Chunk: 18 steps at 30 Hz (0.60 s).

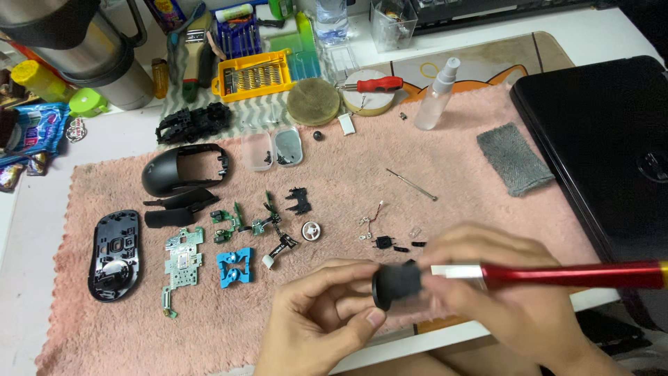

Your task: The person cleans small disassembled computer mouse parts using a spray bottle, a brush, and a cloth. They spray a liquid onto the parts, brush them, and wipe them with a cloth.

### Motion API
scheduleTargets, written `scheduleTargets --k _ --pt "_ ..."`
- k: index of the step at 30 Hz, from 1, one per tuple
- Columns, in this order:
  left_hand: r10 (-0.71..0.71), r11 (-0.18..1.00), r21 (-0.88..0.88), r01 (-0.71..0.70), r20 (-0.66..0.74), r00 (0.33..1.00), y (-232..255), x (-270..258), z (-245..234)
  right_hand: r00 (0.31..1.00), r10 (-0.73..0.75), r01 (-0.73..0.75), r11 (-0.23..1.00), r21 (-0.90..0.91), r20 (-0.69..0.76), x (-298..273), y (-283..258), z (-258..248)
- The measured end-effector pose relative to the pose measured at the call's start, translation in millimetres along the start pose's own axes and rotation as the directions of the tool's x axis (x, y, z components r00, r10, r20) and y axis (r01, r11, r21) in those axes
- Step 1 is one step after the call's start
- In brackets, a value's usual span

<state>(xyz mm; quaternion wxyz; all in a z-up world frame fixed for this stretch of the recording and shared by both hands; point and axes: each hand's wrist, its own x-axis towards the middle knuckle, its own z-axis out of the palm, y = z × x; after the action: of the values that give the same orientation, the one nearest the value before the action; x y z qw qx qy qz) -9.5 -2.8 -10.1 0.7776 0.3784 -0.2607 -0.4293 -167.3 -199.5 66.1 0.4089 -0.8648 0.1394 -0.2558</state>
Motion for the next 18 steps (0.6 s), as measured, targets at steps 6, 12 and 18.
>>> scheduleTargets --k 6,12,18 --pt "0.026 0.999 0.02 -0.025 -0.017 1.0 4 5 2 0.997 -0.079 0.079 0.997 -0.001 -0.007 4 -11 12" --pt "-0.016 0.975 0.22 0.031 -0.069 0.997 20 15 -2 0.999 -0.009 0.015 0.993 0.113 -0.05 19 -5 22" --pt "-0.055 0.98 0.191 0.061 -0.037 0.998 19 11 -4 0.995 0.011 -0.011 1.0 0.004 -0.099 21 -13 26"
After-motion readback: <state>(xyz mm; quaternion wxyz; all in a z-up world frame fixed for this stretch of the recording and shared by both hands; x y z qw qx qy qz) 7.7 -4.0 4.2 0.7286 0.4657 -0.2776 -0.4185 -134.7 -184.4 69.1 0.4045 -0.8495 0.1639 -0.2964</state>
